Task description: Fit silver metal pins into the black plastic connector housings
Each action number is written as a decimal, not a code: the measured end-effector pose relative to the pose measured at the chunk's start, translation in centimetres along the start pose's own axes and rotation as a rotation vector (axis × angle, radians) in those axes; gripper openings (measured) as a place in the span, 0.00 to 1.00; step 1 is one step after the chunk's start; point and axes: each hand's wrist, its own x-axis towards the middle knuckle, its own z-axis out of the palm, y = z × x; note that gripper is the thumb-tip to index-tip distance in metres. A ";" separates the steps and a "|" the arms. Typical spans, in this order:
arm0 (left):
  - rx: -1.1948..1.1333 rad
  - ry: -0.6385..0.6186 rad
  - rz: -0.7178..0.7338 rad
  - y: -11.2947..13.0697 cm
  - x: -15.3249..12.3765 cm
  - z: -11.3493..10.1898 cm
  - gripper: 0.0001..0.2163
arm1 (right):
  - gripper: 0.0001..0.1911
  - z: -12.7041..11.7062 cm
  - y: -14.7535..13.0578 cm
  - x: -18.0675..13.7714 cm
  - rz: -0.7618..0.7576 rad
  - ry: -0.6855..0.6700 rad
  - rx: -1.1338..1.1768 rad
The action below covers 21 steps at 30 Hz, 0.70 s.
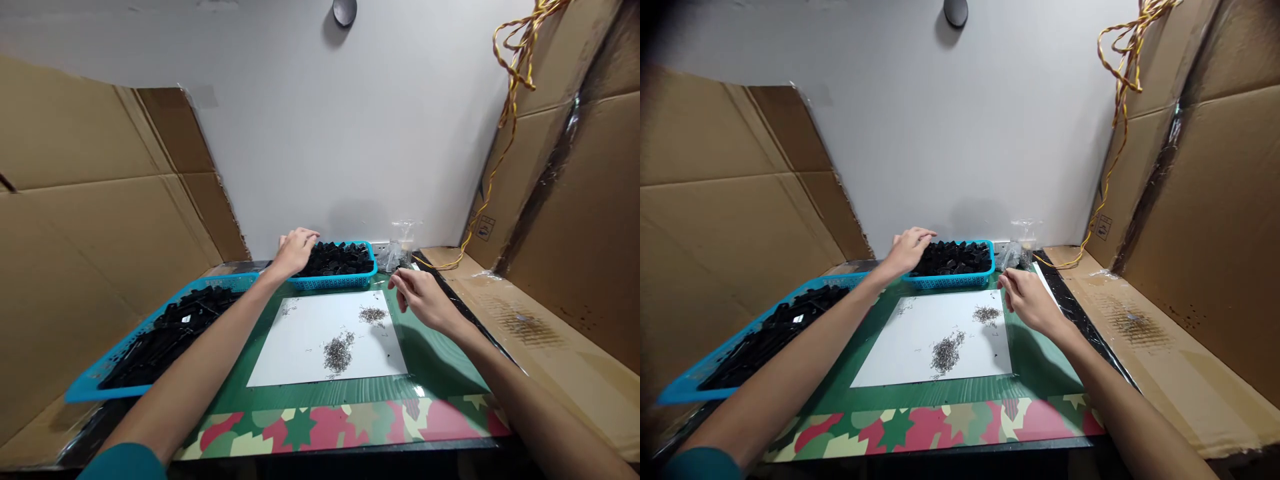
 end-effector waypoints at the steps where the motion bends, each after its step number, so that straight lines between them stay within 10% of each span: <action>1: -0.002 -0.013 -0.011 -0.6 -0.3 -1.4 0.19 | 0.20 -0.1 0.1 0.0 0.002 -0.019 -0.045; 10: 0.137 -0.448 -0.207 -11.4 -7.6 -11.8 0.12 | 0.20 1.4 2.0 -0.4 -0.091 -0.400 -0.312; 21: 0.080 -0.656 -0.196 -14.3 -15.2 -9.8 0.20 | 0.21 2.7 2.8 -0.8 -0.106 -0.472 -0.391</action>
